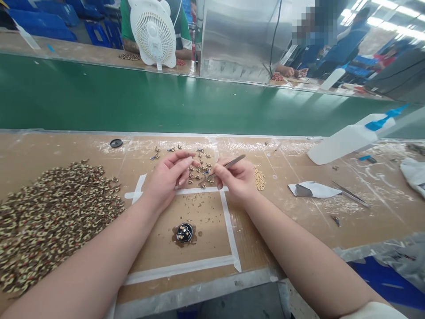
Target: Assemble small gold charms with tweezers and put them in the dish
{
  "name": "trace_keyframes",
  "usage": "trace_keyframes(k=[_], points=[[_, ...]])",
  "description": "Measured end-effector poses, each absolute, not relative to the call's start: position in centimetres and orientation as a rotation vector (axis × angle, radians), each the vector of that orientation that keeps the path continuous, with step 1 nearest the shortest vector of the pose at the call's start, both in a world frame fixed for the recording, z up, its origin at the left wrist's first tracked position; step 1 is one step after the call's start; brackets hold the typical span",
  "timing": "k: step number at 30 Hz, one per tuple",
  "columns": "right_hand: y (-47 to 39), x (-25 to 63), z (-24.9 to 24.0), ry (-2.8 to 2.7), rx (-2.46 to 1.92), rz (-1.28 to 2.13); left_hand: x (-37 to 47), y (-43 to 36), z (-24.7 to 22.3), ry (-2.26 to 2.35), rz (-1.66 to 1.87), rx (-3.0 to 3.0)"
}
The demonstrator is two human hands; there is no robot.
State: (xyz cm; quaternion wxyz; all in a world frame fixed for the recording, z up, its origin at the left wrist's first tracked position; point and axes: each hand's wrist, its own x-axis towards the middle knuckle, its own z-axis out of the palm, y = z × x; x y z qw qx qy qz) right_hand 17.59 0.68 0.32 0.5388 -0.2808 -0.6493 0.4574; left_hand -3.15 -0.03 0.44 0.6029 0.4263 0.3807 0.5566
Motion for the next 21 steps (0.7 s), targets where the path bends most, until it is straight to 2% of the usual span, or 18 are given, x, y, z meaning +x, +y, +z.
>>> trace_keyframes(k=[4,13,17,21], points=[[0.2,17.4,0.2,-1.921,-0.616,0.839,-3.3,0.3,0.3,0.855,1.367,0.872],[0.1,16.6,-0.9,-2.063,-0.546,0.739,-3.0,0.0,0.9,0.888,1.379,0.827],[0.0,16.7,-0.4,-2.039,-0.605,0.822,-3.0,0.0,1.0,0.891,1.376,0.847],[0.4,16.9,-0.3,-1.605,-0.74,1.184,-3.0,0.1,1.0,0.858,1.371,0.841]])
